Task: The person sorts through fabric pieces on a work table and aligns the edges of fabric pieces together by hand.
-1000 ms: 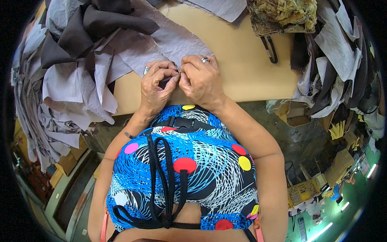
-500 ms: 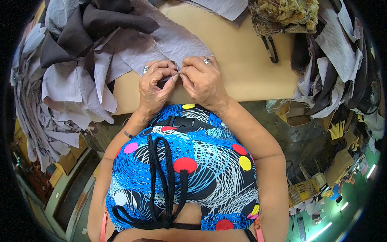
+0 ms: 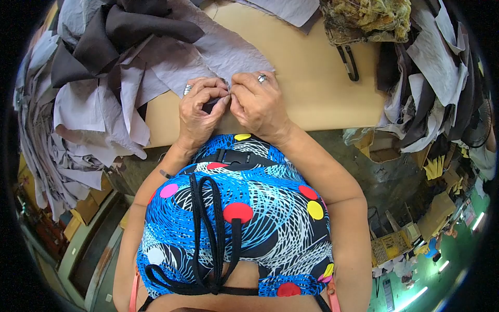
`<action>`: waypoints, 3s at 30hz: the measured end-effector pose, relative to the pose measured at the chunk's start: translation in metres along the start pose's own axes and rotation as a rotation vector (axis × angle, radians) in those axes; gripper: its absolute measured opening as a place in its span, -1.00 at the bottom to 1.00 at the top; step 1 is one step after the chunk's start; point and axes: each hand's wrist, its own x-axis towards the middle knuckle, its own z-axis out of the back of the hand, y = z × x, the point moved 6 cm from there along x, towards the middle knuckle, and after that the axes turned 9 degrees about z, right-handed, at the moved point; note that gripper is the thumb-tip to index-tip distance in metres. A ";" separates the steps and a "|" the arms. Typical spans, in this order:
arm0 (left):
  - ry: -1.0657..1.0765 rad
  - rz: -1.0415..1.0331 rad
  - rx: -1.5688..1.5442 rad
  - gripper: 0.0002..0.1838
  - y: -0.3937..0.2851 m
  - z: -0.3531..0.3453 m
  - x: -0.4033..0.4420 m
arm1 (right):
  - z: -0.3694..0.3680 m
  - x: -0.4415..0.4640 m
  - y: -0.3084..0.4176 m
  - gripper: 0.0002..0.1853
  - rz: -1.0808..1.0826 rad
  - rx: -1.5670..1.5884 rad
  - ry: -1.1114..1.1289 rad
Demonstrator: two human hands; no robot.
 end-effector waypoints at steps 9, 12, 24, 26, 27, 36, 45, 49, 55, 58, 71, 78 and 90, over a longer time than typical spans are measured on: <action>0.011 0.009 -0.011 -0.85 0.000 0.000 0.000 | 0.002 -0.004 -0.003 -0.87 -0.048 0.066 -0.045; 0.014 -0.005 -0.012 -0.84 0.000 0.000 0.000 | 0.004 -0.005 -0.002 -0.87 -0.060 0.075 -0.029; 0.019 -0.003 -0.003 -0.84 0.000 -0.002 0.000 | 0.002 -0.003 -0.002 -0.86 -0.034 0.041 -0.032; 0.017 -0.005 -0.001 -0.85 0.000 -0.002 0.000 | 0.001 -0.003 -0.003 -0.86 -0.043 0.044 -0.026; 0.019 0.000 -0.002 -0.85 0.000 -0.002 0.000 | 0.000 -0.004 -0.005 -0.86 -0.074 0.064 -0.028; 0.046 0.009 -0.007 -0.88 -0.004 0.000 0.001 | 0.000 -0.010 -0.012 -0.88 -0.238 0.193 -0.021; 0.031 0.010 0.000 -0.87 -0.001 -0.002 0.001 | 0.003 -0.010 -0.009 -0.87 -0.197 0.169 -0.030; 0.030 -0.001 0.011 -0.87 -0.002 -0.002 0.001 | 0.003 -0.011 -0.007 -0.86 -0.169 0.158 -0.035; 0.019 -0.020 0.020 -0.87 -0.003 -0.003 0.001 | 0.005 -0.007 -0.003 -0.85 -0.118 0.088 -0.038; 0.021 -0.017 0.031 -0.86 -0.003 -0.004 0.001 | 0.003 -0.007 -0.003 -0.85 -0.100 0.063 -0.046; 0.017 -0.017 0.016 -0.87 -0.003 -0.004 0.001 | 0.000 -0.009 -0.007 -0.85 -0.160 0.096 -0.021; 0.013 -0.014 0.024 -0.87 -0.002 -0.002 0.001 | 0.001 -0.010 -0.010 -0.86 -0.230 0.173 -0.012; 0.021 0.022 0.055 -0.89 -0.002 -0.004 0.002 | 0.001 -0.009 -0.009 -0.88 -0.215 0.174 -0.018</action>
